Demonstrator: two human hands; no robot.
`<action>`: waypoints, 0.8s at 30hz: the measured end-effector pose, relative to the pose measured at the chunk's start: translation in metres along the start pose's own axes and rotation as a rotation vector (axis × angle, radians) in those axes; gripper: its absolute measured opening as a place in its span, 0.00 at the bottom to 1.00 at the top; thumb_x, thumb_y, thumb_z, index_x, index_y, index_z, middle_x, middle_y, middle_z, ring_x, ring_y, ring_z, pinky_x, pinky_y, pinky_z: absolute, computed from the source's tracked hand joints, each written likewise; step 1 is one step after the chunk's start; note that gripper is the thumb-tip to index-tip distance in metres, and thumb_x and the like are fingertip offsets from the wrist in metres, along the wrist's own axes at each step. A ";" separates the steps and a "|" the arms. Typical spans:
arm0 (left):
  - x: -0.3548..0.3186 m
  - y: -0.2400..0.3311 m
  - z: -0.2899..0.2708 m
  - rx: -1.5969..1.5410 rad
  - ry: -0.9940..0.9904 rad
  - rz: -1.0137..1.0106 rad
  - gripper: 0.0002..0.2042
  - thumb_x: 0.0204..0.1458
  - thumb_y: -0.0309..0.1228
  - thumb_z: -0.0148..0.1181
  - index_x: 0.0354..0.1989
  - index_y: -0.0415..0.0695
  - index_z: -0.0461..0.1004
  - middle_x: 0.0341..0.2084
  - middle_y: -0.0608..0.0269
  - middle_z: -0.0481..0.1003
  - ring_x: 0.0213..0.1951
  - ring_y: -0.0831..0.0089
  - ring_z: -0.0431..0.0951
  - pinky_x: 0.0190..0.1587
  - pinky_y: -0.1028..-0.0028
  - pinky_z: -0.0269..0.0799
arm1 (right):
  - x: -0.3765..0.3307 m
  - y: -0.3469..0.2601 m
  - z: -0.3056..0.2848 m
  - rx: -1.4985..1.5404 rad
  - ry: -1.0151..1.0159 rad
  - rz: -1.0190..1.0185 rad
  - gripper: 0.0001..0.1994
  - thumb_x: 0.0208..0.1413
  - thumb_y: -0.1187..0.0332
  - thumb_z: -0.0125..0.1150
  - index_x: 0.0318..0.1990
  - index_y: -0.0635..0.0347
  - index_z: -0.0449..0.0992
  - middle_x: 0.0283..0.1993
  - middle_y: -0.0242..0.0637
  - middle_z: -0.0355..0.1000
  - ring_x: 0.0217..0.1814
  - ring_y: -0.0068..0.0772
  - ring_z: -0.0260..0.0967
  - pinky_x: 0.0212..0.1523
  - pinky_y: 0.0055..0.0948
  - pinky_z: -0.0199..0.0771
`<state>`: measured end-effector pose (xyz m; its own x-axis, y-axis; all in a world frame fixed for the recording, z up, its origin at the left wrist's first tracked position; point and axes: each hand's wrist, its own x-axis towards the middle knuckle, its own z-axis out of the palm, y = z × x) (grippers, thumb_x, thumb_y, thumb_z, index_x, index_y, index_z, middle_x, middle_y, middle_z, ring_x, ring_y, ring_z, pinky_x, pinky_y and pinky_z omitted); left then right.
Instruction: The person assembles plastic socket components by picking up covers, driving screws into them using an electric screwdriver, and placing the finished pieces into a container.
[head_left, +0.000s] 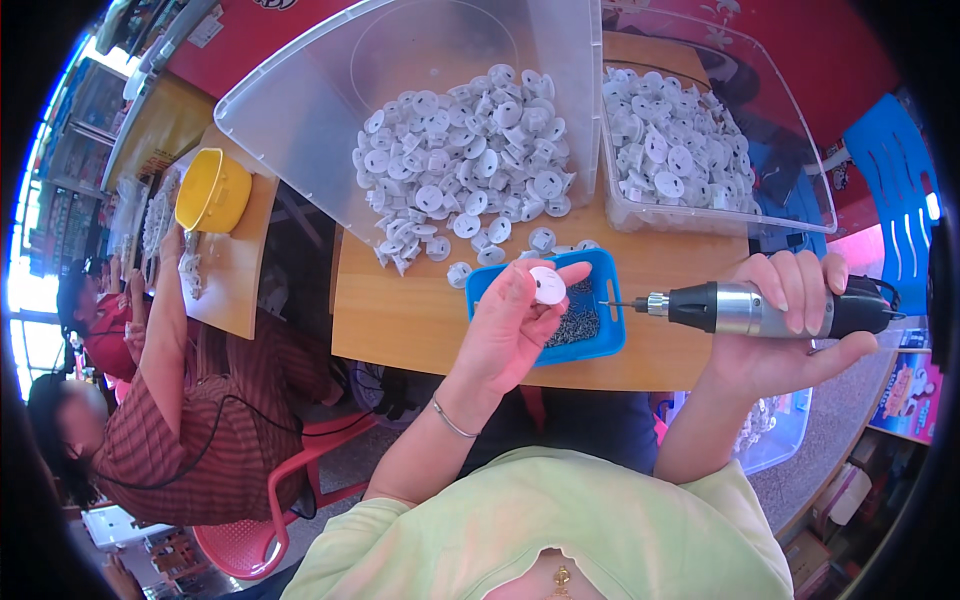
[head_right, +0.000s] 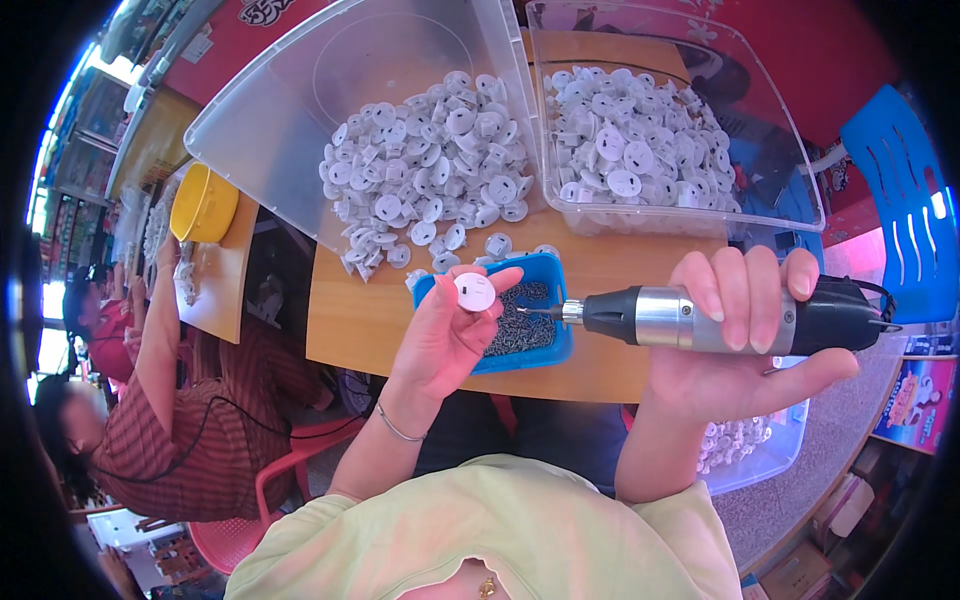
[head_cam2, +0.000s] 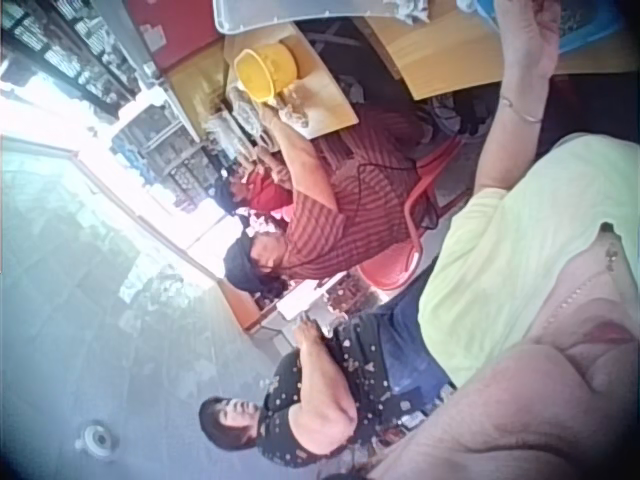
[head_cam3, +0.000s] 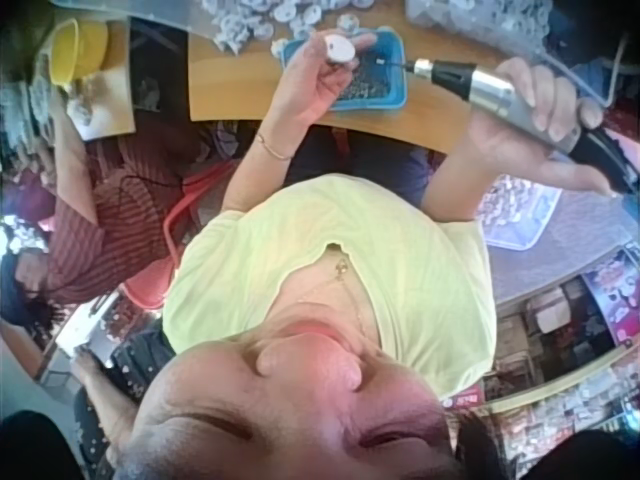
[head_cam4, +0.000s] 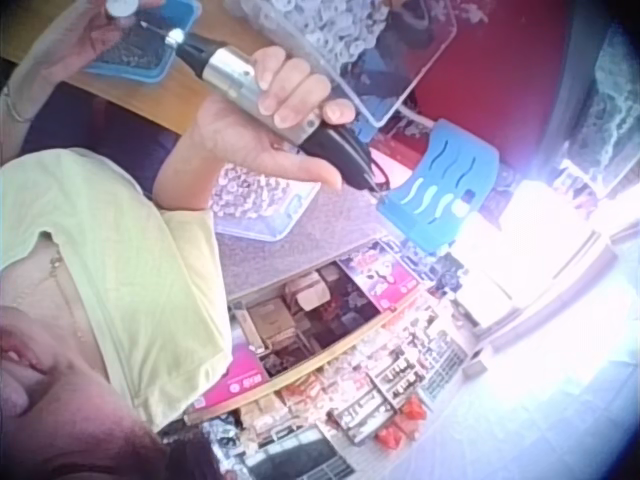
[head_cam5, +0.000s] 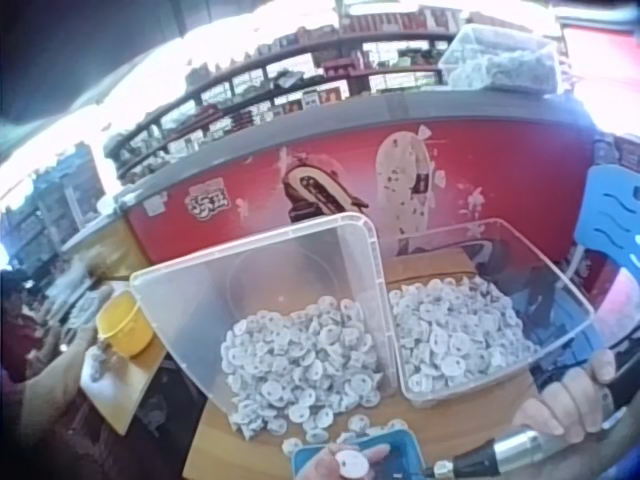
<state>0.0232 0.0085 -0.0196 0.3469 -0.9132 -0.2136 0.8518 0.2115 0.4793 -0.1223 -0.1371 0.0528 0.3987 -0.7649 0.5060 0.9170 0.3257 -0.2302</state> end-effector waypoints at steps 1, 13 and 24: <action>0.000 -0.001 0.003 0.034 0.018 0.004 0.17 0.51 0.41 0.46 0.41 0.40 0.63 0.43 0.51 0.68 0.35 0.79 0.72 0.36 0.83 0.71 | 0.000 0.000 0.000 -0.006 0.002 -0.002 0.22 0.44 0.46 0.56 0.35 0.53 0.60 0.21 0.23 0.57 0.24 0.15 0.55 0.31 0.19 0.55; -0.002 0.000 0.007 0.105 0.030 -0.010 0.16 0.55 0.29 0.41 0.50 0.35 0.59 0.41 0.51 0.67 0.38 0.74 0.71 0.40 0.80 0.70 | -0.005 0.010 0.008 -0.151 -0.050 -0.039 0.24 0.43 0.42 0.54 0.35 0.51 0.59 0.21 0.22 0.56 0.22 0.14 0.53 0.29 0.18 0.52; -0.006 -0.004 0.009 0.182 -0.024 -0.003 0.12 0.53 0.24 0.44 0.46 0.38 0.64 0.40 0.59 0.68 0.40 0.74 0.70 0.44 0.77 0.67 | -0.005 0.018 0.011 -0.201 -0.086 -0.041 0.26 0.42 0.40 0.52 0.36 0.51 0.59 0.22 0.23 0.57 0.22 0.15 0.54 0.29 0.20 0.54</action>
<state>0.0139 0.0101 -0.0122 0.3333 -0.9223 -0.1957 0.7670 0.1446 0.6251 -0.1082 -0.1210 0.0554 0.3682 -0.7223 0.5854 0.9153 0.1711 -0.3647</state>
